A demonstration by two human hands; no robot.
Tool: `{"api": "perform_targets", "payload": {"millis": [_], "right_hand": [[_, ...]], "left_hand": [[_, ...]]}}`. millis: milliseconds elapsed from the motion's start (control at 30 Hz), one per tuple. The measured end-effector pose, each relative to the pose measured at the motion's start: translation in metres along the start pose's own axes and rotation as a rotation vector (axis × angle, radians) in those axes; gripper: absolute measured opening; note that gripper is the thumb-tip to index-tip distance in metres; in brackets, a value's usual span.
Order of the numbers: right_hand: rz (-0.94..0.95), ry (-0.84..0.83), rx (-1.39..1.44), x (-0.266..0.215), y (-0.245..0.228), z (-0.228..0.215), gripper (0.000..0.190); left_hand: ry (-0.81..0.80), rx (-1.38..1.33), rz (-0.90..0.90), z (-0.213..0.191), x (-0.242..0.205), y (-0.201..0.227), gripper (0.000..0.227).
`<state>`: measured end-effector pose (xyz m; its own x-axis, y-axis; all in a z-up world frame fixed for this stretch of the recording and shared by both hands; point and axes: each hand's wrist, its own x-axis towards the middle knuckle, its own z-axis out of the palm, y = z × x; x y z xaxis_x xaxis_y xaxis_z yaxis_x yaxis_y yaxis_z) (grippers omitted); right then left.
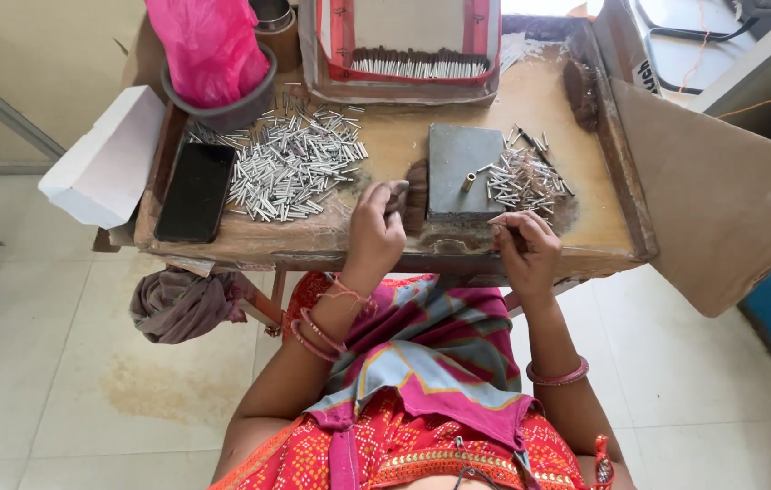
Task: Assembling small metal rods into a base at a workbench.
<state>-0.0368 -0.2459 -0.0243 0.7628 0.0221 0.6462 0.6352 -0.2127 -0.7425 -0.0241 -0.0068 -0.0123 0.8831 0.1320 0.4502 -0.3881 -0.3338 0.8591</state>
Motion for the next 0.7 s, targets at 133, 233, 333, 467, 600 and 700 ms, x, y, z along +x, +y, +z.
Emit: {"api": "perform_targets", "payload": {"millis": [133,233,333,467,600,700], "right_hand": [[0.047,0.009,-0.062,0.005,-0.020,0.022,0.006],[-0.049,-0.020,-0.180,0.016,-0.038,0.043,0.008],[-0.241,-0.051,-0.385,0.028,-0.048,0.065,0.010],[-0.294,-0.194,-0.549,0.038,-0.044,0.082,0.012],[-0.277,-0.293,-0.678,0.043,-0.037,0.086,0.010],[-0.264,-0.327,-0.703,0.044,-0.034,0.088,0.010]], "left_hand": [[-0.077,-0.132,0.000,0.005,-0.011,-0.018,0.066],[-0.151,-0.238,-0.087,0.007,-0.008,-0.029,0.072],[-0.085,-0.290,-0.115,0.009,-0.001,-0.039,0.066],[-0.153,-0.342,-0.157,0.000,0.007,-0.027,0.061],[-0.079,-0.050,0.038,-0.012,0.010,-0.014,0.036],[-0.050,0.115,0.162,-0.012,0.007,-0.018,0.025]]}}
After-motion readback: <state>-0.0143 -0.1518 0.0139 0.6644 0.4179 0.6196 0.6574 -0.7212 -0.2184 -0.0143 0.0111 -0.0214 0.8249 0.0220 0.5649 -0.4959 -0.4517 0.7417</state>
